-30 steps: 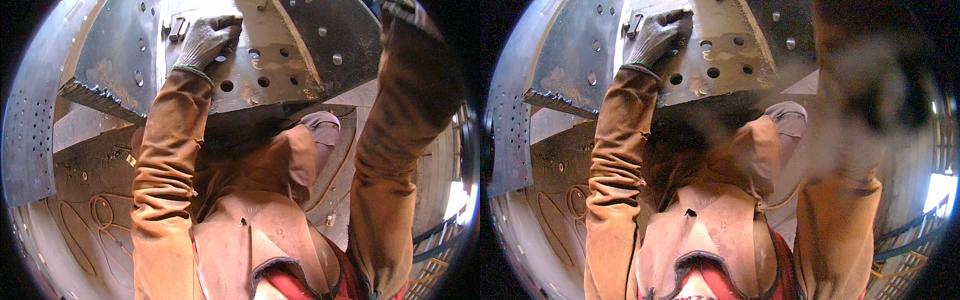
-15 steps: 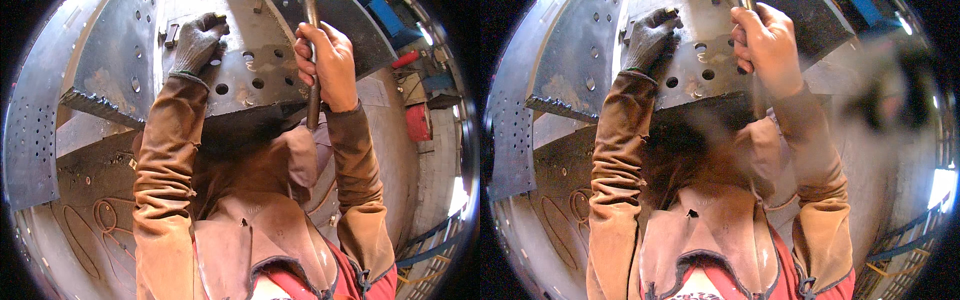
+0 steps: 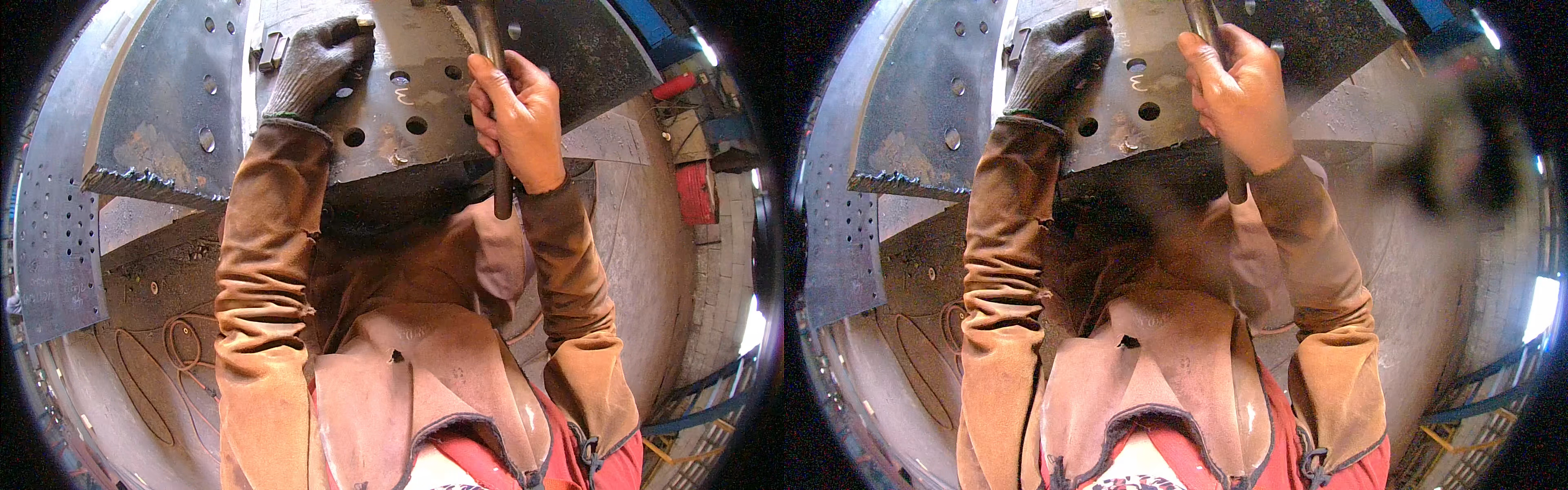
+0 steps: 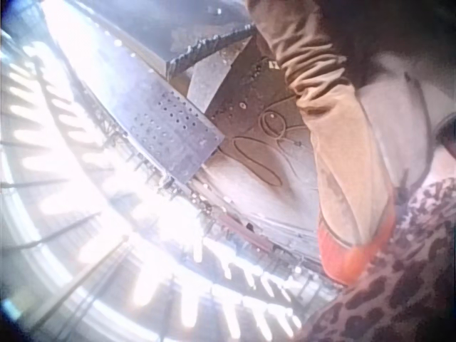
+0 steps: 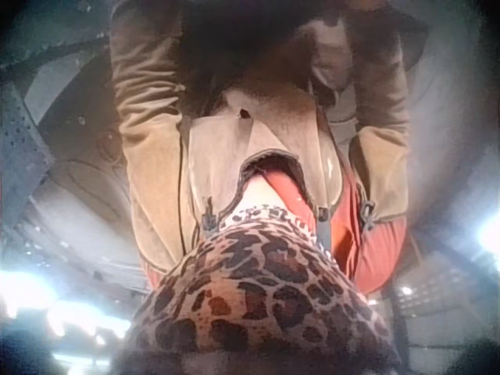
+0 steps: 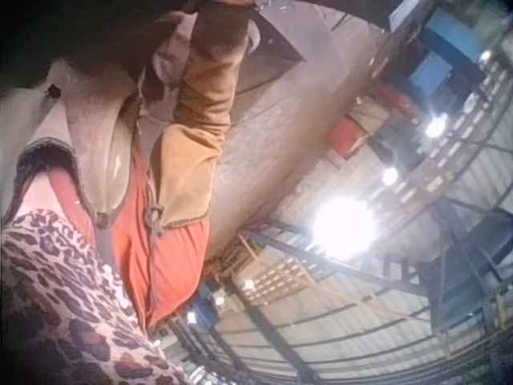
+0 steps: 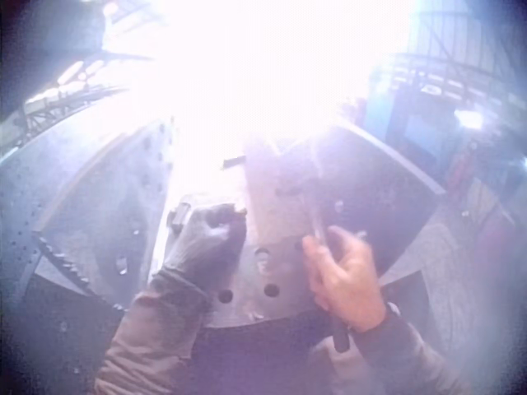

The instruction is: The person uses a hammer to repeatedly strike a metal plate with pre-drilled holes, adjusting the plate's position and retrieving small metal pieces from a nearby container. The person also puts on a glove and continues hammering the same area of the plate.

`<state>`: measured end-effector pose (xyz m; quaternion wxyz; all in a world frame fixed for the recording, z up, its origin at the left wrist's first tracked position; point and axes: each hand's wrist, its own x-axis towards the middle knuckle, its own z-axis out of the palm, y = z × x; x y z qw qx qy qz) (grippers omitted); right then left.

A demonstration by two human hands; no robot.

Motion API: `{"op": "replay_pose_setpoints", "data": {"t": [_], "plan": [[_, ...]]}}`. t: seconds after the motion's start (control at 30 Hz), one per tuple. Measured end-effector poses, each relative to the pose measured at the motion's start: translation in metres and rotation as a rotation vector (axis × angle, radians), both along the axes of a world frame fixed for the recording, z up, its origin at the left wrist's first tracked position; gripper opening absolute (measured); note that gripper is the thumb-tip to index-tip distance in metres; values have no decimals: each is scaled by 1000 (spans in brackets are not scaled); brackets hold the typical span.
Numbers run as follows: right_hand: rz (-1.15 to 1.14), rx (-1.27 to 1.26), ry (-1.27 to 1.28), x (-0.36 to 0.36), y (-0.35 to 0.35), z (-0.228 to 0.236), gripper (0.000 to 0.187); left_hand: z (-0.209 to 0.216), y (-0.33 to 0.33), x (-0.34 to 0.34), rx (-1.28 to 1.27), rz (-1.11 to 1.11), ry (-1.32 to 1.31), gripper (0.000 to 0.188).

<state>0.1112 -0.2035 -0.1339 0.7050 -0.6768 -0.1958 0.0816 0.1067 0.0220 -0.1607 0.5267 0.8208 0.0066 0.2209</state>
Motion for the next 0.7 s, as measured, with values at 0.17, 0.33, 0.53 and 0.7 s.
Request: {"op": "replay_pose_setpoints", "data": {"t": [0.17,0.33,0.53,0.7], "plan": [[15,-116,-83,4,2,-4,30,41,-21,-23,509,306,-124,21],[38,-243,-384,26,15,-15,37,0,0,-2,20,16,-20,34],[182,-520,-178,30,28,17,35,6,2,-3,-129,-6,205,34],[66,-438,-278,16,28,61,33,-15,14,13,-249,-73,76,34]]}}
